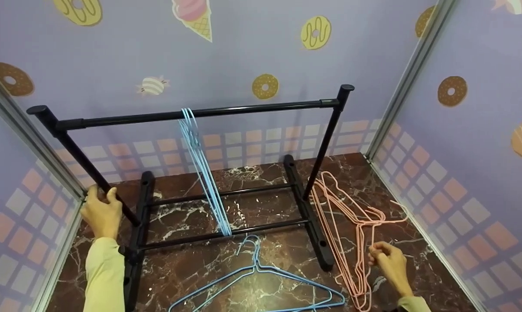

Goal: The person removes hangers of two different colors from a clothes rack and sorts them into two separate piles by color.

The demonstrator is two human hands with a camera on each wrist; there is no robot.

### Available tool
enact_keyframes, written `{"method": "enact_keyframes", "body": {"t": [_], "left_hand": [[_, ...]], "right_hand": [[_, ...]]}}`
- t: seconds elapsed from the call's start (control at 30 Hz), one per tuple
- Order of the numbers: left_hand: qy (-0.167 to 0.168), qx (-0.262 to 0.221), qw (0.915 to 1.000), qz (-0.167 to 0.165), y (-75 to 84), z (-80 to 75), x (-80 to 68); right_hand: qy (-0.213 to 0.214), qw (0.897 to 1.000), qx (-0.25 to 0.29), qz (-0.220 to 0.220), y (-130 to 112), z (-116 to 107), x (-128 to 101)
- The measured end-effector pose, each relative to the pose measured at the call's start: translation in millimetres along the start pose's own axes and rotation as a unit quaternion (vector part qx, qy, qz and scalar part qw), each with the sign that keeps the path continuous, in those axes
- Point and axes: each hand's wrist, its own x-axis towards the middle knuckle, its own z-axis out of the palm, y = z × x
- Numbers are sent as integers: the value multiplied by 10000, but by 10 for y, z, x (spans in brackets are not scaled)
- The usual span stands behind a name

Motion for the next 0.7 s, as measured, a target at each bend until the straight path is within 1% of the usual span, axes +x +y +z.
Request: {"method": "enact_keyframes", "body": {"t": [0.13,0.23,0.37,0.6,0.7], "left_hand": [[69,26,9999,117,11,12,1],[87,45,9998,149,8,17,-3],[63,56,9999,135,1,26,-6],[30,55,10000,64,4,16,-5],[3,40,10000,44,11,10,-12]], "right_hand": [[-79,9999,-43,110,0,78,107],[-173,9996,60,230,1,138,180],[-259,9990,38,372,25,215,262],[-432,9978,147,491,103,328,375],[-409,9978,-72,509,176,359,411]]}}
